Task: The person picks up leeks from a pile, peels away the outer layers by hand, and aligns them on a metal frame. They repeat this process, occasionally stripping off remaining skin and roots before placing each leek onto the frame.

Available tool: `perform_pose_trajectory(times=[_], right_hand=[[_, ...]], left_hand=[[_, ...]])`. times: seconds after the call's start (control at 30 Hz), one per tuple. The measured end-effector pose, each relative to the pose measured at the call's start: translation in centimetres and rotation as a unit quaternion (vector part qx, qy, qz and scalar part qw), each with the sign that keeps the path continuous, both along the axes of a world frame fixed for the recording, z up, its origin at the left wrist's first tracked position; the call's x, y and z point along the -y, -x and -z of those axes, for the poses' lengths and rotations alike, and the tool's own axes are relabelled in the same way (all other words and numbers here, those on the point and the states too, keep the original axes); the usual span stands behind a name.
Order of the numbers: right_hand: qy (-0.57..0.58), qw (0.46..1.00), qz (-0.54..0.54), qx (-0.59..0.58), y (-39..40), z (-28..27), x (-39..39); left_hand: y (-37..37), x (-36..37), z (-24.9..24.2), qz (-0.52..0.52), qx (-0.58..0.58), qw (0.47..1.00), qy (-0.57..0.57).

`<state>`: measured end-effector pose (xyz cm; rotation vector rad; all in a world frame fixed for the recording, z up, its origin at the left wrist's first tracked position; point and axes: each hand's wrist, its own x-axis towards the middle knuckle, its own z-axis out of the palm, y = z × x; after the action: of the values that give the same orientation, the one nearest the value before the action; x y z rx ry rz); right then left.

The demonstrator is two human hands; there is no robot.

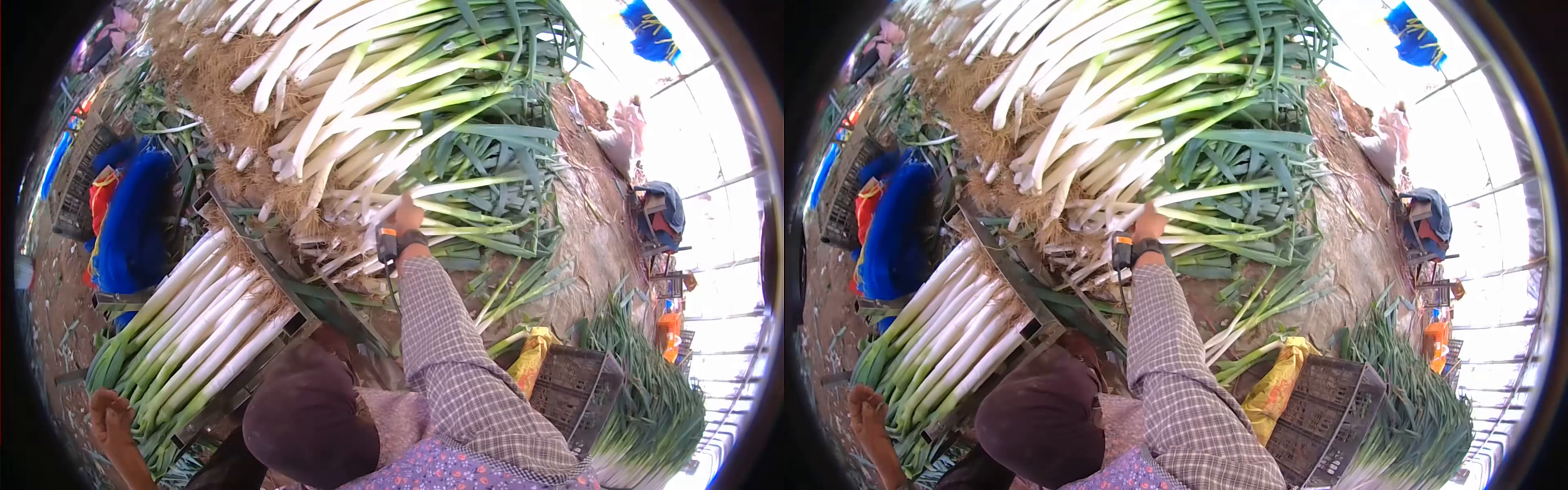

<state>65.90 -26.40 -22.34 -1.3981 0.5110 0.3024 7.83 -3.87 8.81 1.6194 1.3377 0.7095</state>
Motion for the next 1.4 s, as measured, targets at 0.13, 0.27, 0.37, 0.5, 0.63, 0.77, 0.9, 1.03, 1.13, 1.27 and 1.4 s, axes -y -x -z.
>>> perform_pose_trajectory(times=[0.13,0.27,0.37,0.5,0.63,0.77,0.9,1.03,1.13,1.27,1.4], right_hand=[[-0.186,0.975,-0.048,0.116,4.6,-5.7,4.6],[-0.398,0.917,-0.019,-0.005,12.1,-11.2,12.4],[-0.439,0.895,0.085,-0.009,10.2,-7.4,17.5],[-0.606,0.793,-0.061,0.022,9.8,-16.6,16.0],[-0.598,0.786,-0.146,0.061,15.3,-30.5,8.8],[-0.581,0.708,-0.368,0.158,22.7,-36.7,0.6],[-0.316,0.753,-0.518,0.256,29.5,-35.2,-7.9],[-0.138,0.654,-0.656,0.352,33.8,-26.0,-13.1],[0.036,0.440,-0.691,0.573,34.2,-18.7,-13.4],[0.135,0.326,-0.719,0.598,33.8,-15.2,-13.0],[0.133,0.337,-0.709,0.605,30.3,-15.0,-11.9]], left_hand=[[3.4,-0.1,1.3,-0.019,0.023,0.999,0.027],[3.4,1.1,1.7,-0.018,0.097,0.993,0.072],[2.8,1.2,2.2,0.013,0.162,0.983,0.086],[3.8,0.7,1.5,-0.010,0.258,0.960,0.105],[8.3,-0.1,3.5,-0.034,0.367,0.919,0.140],[9.5,0.9,2.7,-0.087,0.333,0.933,0.106],[9.7,1.5,1.8,-0.098,0.310,0.943,0.070],[9.1,1.6,1.5,-0.095,0.321,0.942,0.037],[8.6,2.1,1.1,-0.082,0.311,0.947,0.008],[8.0,1.9,2.8,-0.056,0.192,0.980,0.017],[8.5,1.5,7.0,-0.002,-0.057,0.990,-0.131]])
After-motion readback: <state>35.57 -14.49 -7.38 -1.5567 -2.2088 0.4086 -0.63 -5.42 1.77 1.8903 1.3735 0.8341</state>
